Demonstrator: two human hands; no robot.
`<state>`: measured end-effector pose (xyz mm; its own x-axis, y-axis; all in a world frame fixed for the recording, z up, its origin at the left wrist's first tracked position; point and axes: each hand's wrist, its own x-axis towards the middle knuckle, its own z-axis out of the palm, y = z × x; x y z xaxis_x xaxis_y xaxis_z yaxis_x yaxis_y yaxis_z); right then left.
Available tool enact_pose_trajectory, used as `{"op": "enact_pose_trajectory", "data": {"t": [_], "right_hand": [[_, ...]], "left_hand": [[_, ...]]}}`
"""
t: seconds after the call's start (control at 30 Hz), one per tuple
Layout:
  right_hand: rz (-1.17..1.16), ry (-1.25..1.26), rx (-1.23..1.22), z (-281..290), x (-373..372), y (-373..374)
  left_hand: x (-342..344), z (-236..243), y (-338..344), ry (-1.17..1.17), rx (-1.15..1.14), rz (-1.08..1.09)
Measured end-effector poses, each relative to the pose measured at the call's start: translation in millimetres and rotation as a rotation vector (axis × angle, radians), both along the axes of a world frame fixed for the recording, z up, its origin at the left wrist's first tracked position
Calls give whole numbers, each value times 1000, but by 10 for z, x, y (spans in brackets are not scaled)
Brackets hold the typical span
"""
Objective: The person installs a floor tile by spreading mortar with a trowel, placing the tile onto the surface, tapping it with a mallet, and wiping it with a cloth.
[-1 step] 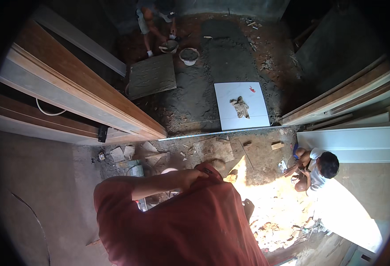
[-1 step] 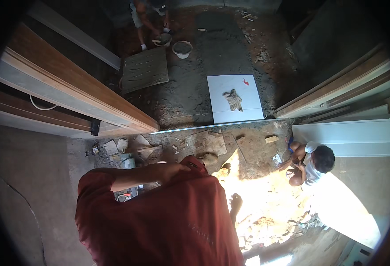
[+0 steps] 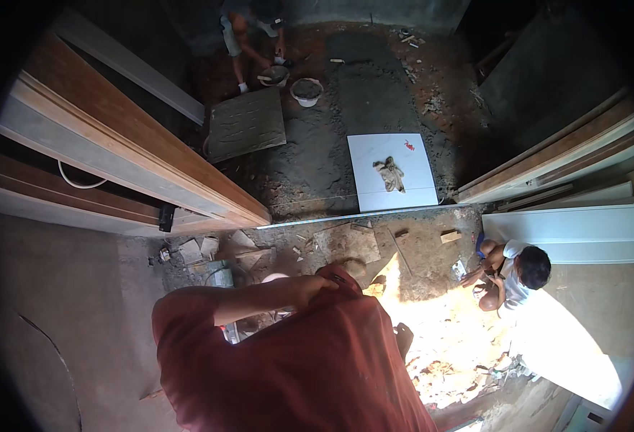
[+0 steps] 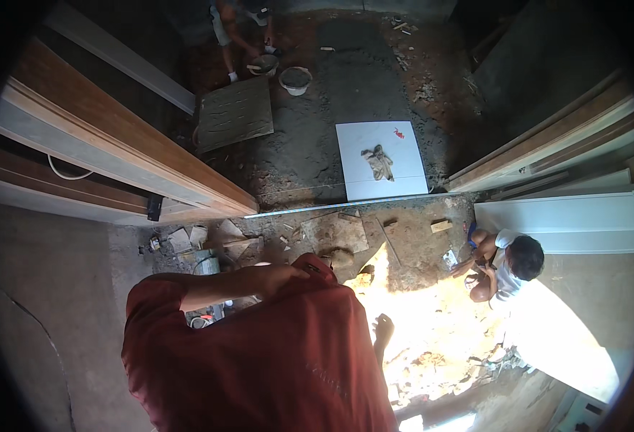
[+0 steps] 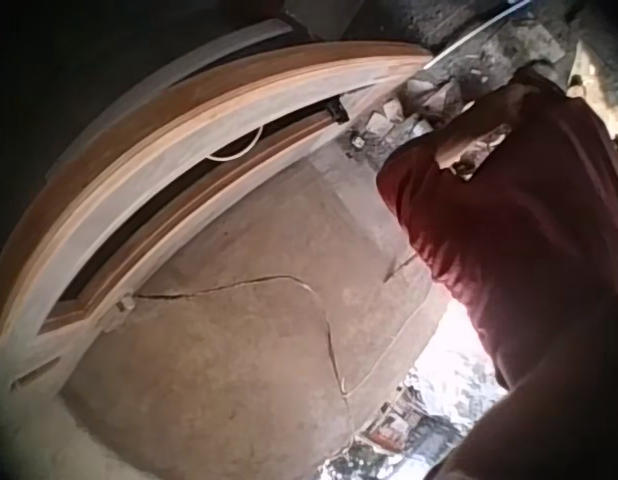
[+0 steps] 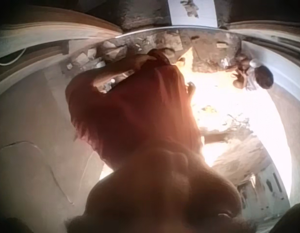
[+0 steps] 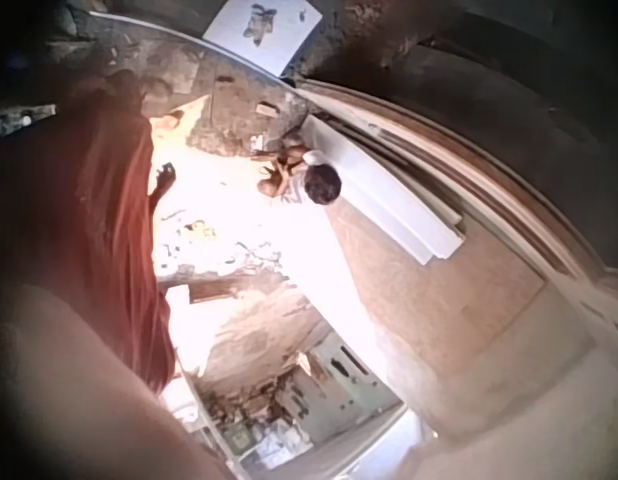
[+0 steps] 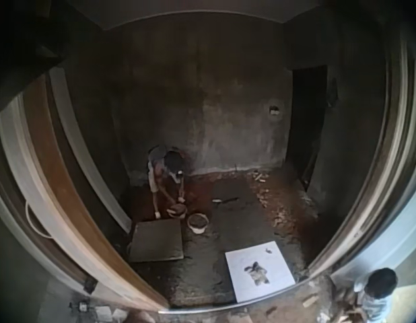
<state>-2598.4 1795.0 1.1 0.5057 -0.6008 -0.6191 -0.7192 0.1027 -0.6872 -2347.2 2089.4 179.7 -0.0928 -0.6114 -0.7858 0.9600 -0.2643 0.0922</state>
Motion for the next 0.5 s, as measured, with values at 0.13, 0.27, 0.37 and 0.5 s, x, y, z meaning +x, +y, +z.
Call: {"op": "enact_pose_trajectory", "data": {"t": [0.13,0.27,0.37,0.5], "right_hand": [[-100,37,56,141,142,53],[-118,44,47,-55,-16,-4],[-134,65,97,-199,-9,0],[-138,64,98,-244,-38,-19]], "left_hand": [[-64,-181,109,-170,-15,-90],[8,121,-34,172,162,33],[-31,-92,30,123,23,28],[-7,64,-14,245,78,106]]}}
